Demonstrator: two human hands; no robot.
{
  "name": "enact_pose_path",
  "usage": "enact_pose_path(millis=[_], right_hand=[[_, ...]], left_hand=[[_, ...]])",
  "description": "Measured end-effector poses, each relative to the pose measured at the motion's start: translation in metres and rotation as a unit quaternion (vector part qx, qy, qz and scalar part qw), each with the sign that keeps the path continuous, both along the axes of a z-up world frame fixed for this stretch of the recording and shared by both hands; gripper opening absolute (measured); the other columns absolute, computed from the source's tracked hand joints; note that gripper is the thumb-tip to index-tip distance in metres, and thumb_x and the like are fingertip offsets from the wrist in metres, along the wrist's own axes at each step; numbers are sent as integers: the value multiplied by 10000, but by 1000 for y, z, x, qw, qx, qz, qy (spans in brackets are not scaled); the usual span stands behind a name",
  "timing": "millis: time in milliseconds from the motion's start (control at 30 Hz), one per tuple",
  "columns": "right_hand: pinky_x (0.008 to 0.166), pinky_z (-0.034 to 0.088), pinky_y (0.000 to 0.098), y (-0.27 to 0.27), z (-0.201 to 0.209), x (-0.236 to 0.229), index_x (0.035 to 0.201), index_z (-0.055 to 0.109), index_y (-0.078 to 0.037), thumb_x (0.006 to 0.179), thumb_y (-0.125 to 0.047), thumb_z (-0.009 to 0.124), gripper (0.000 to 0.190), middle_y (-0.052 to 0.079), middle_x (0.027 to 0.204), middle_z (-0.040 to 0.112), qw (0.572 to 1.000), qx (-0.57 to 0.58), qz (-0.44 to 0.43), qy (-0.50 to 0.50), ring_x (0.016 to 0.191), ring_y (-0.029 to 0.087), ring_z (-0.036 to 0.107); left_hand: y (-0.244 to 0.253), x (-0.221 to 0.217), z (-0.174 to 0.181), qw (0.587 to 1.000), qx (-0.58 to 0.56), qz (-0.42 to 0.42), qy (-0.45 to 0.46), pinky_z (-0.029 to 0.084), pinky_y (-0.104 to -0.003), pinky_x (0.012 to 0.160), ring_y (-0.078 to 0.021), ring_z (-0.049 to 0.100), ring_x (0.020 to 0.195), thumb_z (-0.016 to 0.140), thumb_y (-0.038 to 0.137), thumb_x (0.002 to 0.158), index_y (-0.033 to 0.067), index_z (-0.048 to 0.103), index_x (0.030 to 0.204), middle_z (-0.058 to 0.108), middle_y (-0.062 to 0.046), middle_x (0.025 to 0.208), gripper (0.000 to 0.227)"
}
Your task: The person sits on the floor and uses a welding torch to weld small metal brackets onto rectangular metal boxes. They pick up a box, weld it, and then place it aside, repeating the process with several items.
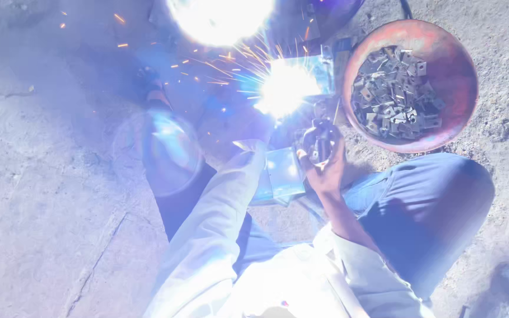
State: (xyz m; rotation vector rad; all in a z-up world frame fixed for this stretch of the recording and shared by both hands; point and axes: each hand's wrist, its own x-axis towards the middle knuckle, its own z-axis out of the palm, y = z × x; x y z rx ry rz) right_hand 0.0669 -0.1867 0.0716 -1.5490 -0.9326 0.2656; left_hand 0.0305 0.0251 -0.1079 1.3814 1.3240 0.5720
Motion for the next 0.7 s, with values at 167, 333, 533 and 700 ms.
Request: enact_pose_path(millis=[167, 333, 533, 700], right_hand=[[1023, 606, 436, -6, 0, 21, 1551, 294, -141, 830, 50, 787, 894, 166, 1414, 506, 989, 68, -114, 69, 1259, 275, 578], [937, 599, 401, -21, -1, 49, 1553, 307, -124, 857, 66, 791, 869, 169, 1334, 512, 965, 69, -178, 178, 1159, 240, 594], [831, 564, 344, -34, -9, 68, 1536, 294, -142, 824, 48, 760, 872, 134, 1160, 636, 909, 120, -218, 336, 996, 206, 639], [770, 536, 344, -49, -5, 85, 1513, 307, -143, 826, 30, 740, 830, 127, 1111, 628, 881, 115, -256, 381, 941, 208, 623]], left_hand=[[2, -2, -12, 997, 50, -11, 49, 562, -425, 742, -299, 756, 799, 680, 331, 911, 32, 785, 1000, 784, -192, 888, 329], [9, -5, 4, 995, 64, 38, 72, 502, -440, 891, -342, 669, 1022, 663, 438, 942, 102, 725, 1180, 731, -198, 1114, 416], [87, 34, 43, 966, 247, -71, 12, 405, -507, 1036, -469, 477, 1290, 480, 570, 987, 69, 542, 1429, 536, -270, 1425, 672], [128, 42, 17, 950, 196, -213, 119, 434, -498, 1004, -423, 526, 1228, 434, 583, 1001, 81, 560, 1408, 575, -242, 1378, 659]])
